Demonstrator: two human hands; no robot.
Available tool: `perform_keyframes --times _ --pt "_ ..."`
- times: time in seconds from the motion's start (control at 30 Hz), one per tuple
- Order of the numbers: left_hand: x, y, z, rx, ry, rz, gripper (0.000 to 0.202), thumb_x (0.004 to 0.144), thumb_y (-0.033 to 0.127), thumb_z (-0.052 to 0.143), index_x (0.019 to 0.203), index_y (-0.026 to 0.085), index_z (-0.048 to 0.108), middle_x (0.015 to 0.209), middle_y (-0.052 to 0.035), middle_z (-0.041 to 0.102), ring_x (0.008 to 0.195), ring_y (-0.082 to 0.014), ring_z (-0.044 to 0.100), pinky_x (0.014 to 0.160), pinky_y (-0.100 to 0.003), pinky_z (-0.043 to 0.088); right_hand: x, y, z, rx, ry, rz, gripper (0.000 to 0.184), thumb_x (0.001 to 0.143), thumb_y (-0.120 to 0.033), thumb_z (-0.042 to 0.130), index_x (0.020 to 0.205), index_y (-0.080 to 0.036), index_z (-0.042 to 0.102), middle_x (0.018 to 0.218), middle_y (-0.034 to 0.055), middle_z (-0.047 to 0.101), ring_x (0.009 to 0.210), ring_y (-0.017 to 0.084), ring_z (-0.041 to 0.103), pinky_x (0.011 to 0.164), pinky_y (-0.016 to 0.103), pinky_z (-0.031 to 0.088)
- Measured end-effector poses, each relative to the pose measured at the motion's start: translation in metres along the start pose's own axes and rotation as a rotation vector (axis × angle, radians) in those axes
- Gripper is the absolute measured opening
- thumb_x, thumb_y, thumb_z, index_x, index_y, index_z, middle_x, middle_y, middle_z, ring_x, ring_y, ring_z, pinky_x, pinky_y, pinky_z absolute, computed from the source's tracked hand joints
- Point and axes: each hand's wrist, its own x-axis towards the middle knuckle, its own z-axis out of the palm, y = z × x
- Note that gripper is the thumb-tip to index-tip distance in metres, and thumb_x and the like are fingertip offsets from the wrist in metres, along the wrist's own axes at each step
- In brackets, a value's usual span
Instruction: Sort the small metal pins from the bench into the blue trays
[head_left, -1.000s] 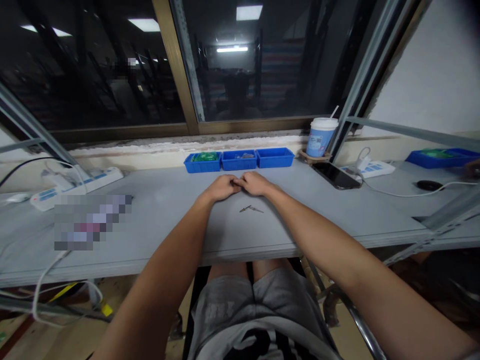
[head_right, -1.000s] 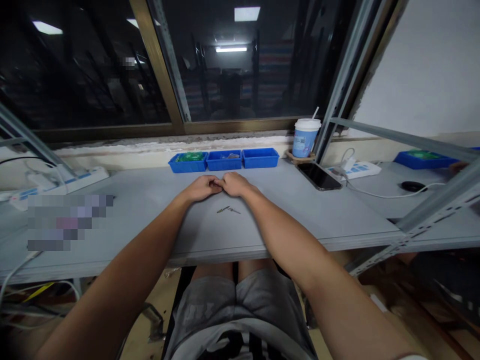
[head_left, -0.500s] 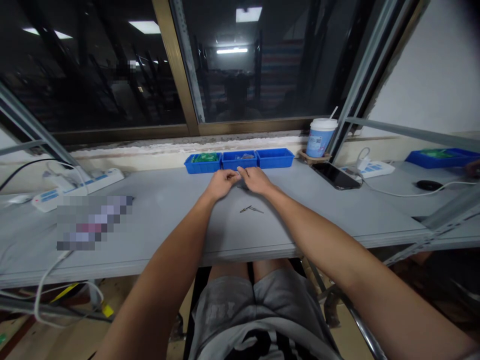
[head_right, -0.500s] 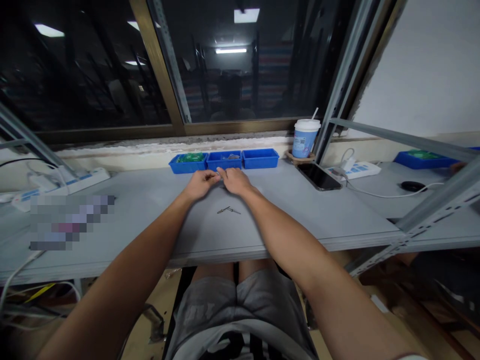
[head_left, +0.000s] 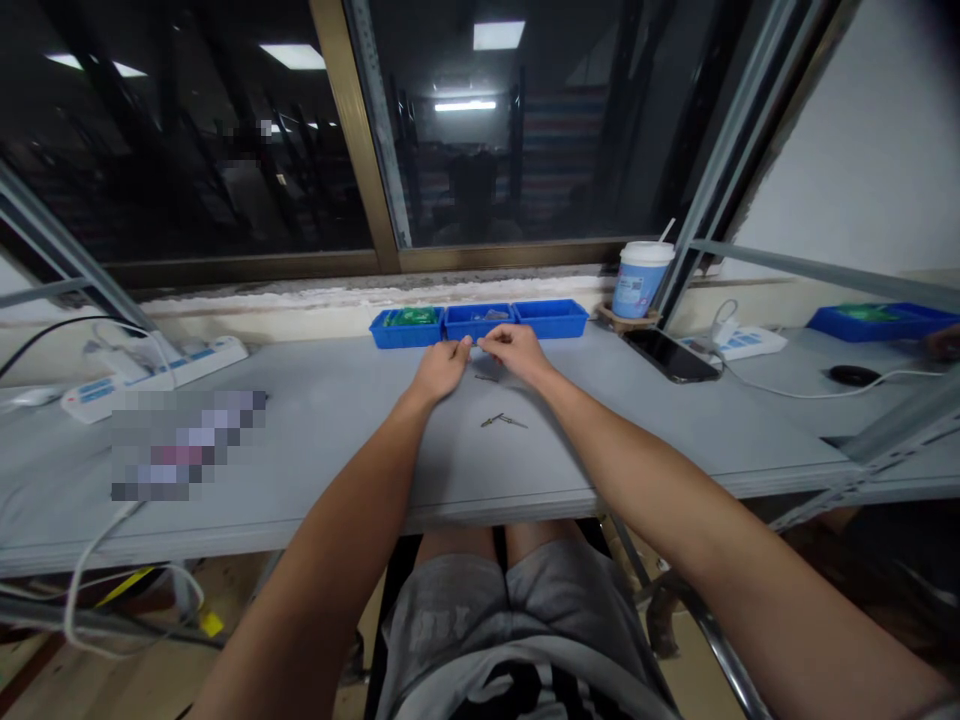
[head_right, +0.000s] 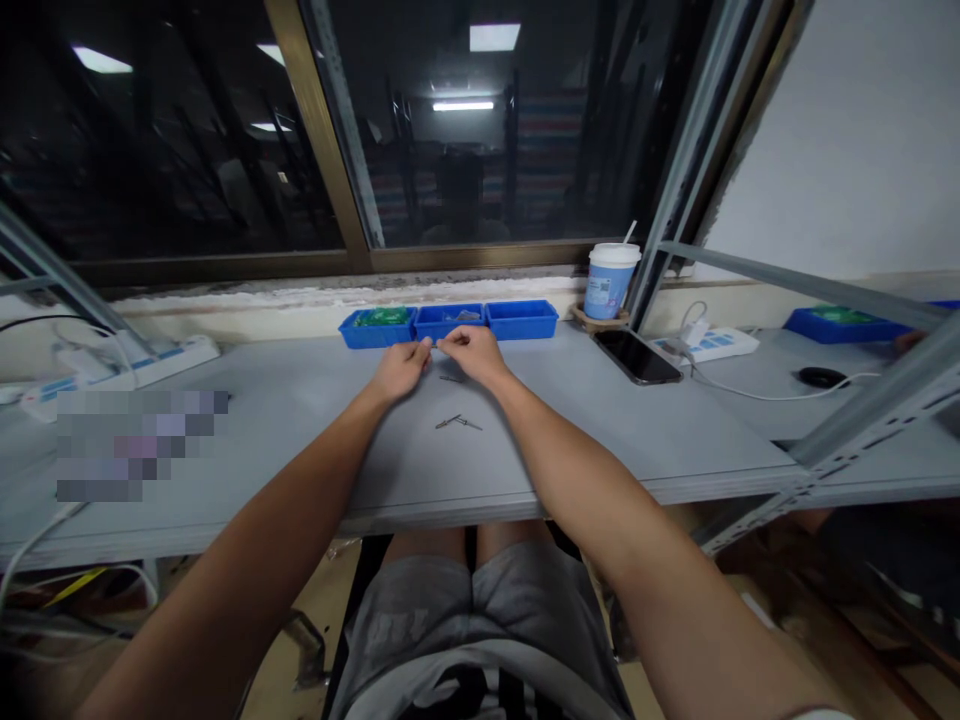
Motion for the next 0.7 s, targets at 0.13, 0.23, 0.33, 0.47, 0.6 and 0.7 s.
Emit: perform_keyframes --times 0.13,0.23,0.33,0.47,0.6,0.7 --pt "0.001 -0.003 0.000 0.011 0.040 -0.043 0.035 0.094 0.038 0.042 0.087 0.015 0.068 0.085 -0.0093 0.071 0.084 -0.0230 0.063 0.080 -0.032 0.046 0.004 0.009 -0.015 -0.320 0.165 0.013 0.018 0.079 -0.024 0.057 0.092 -0.017 0.068 0.098 0.0073 0.072 0.092 0.020 0.061 0.091 0.035 0.046" --pt "0.000 -0.005 0.000 0.010 0.028 -0.055 0.024 0.089 0.028 0.047 0.092 0.017 0.068 0.094 -0.0094 0.072 0.090 -0.0236 0.064 0.083 -0.033 0.047 0.007 0.021 -0.030 -0.544 0.225 0.036 0.039 0.079 -0.016 0.055 0.117 -0.015 0.064 0.123 0.0113 0.066 0.117 0.025 0.053 0.104 0.040 0.038" --pt "-0.001 -0.005 -0.001 0.005 -0.012 -0.047 0.021 0.086 0.021 0.048 0.091 0.016 0.068 0.095 -0.0102 0.073 0.089 -0.0236 0.064 0.084 -0.034 0.048 0.010 0.034 -0.041 -0.615 0.232 0.097 0.057 0.077 -0.012 0.055 0.135 -0.009 0.053 0.139 0.0159 0.055 0.127 0.030 0.044 0.106 0.042 0.035" --pt "-0.001 -0.005 0.000 0.015 -0.029 -0.027 0.021 0.084 0.019 0.050 0.093 0.016 0.068 0.095 -0.0110 0.072 0.089 -0.0238 0.064 0.085 -0.035 0.048 0.015 0.047 -0.044 -0.643 0.201 0.187 0.071 0.074 -0.010 0.056 0.144 -0.010 0.043 0.149 0.0171 0.045 0.130 0.032 0.041 0.105 0.044 0.035" --pt "-0.001 -0.006 0.000 0.022 -0.049 -0.027 0.023 0.085 0.019 0.050 0.097 0.015 0.069 0.096 -0.0116 0.072 0.090 -0.0238 0.065 0.087 -0.035 0.048 0.017 0.054 -0.043 -0.673 0.166 0.227 0.077 0.072 -0.010 0.057 0.147 -0.014 0.040 0.155 0.0144 0.036 0.133 0.034 0.038 0.104 0.046 0.036" --pt "-0.001 -0.007 0.001 0.070 -0.084 0.013 0.026 0.085 0.016 0.048 0.099 0.013 0.070 0.103 -0.0130 0.072 0.096 -0.0241 0.064 0.092 -0.035 0.047 0.019 0.055 -0.042 -0.680 0.145 0.259 0.080 0.071 -0.012 0.058 0.148 -0.015 0.038 0.158 0.0136 0.030 0.133 0.036 0.037 0.105 0.050 0.035"
